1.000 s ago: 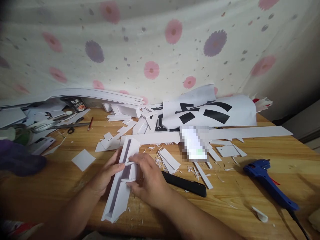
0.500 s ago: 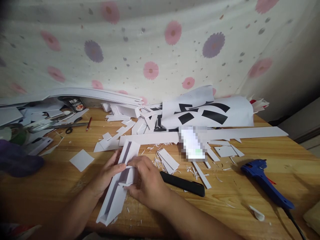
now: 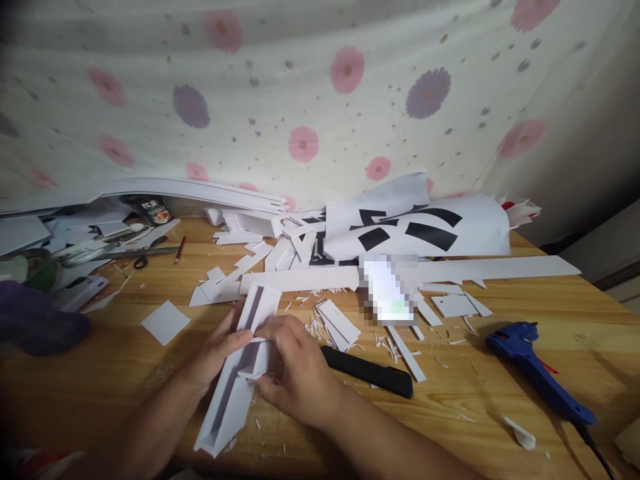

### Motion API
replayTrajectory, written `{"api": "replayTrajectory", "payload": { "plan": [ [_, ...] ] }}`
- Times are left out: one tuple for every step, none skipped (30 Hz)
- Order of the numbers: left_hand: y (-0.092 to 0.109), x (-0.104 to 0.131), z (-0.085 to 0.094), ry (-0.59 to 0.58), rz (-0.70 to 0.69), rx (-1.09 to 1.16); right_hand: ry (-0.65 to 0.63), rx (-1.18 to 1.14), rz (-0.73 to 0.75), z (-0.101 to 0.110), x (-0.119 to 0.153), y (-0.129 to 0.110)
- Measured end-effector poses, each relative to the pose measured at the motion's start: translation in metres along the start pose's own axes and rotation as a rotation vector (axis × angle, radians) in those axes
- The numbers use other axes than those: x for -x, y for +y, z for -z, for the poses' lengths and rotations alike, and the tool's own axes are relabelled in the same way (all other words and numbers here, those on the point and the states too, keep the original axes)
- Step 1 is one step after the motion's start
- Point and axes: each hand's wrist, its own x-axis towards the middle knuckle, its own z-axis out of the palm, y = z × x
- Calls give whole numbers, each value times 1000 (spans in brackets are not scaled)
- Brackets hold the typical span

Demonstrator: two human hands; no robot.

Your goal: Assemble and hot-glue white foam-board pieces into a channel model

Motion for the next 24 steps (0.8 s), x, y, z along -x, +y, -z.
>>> {"api": "replayTrajectory", "payload": {
  "plan": [
    [0,0,0,8,-2,-7,1,3,4,0,0,0],
    [-1,-1,-1,19,-3,-10,1,4,9,-1,0,1],
    [-1,-1,-1,35,-8,-11,-1,6,11,-1,1,2],
    [-1,-2,-2,50,-17,-12,-3,13,9,-1,1,3],
    [0,-3,-2,66,-29,-12,-7,27,3,-1,1,4],
    [1,-5,-1,89,-48,-17,-8,46,-4,0,1,5],
    [2,-6,0,108,-65,-27,-3,70,-13,1,1,6],
    [4,-7,1,132,-75,-31,6,93,-18,1,1,7],
    [6,-9,3,158,-86,-33,21,113,-23,2,1,8],
    [8,-9,5,179,-91,-34,36,129,-27,3,1,9],
    [10,-10,7,196,-93,-35,50,142,-33,4,0,10],
    [12,-10,8,208,-94,-35,63,151,-39,5,0,10],
    [14,-9,10,216,-92,-37,74,157,-38,5,0,11],
    [17,-8,11,222,-90,-39,84,157,-31,6,-1,11],
    [20,-6,13,229,-89,-41,96,151,-22,7,-1,11],
    [23,-3,16,244,-89,-42,109,140,-13,7,-1,10],
    [27,0,20,267,-92,-44,118,126,-10,8,-1,10],
    [31,4,26,298,-97,-47,126,110,-17,9,-1,9],
    [36,8,32,339,-107,-48,132,94,-40,10,0,9],
    [41,12,40,376,-119,-50,136,82,-81,11,1,8],
    [46,17,47,411,-137,-52,138,74,-134,11,2,7],
    [51,21,54,441,-150,-52,138,71,-193,12,3,7],
    [56,25,61,464,-155,-49,138,73,-247,12,4,7],
    [59,28,66,480,-151,-49,133,83,-284,12,4,8]
  ]
}}
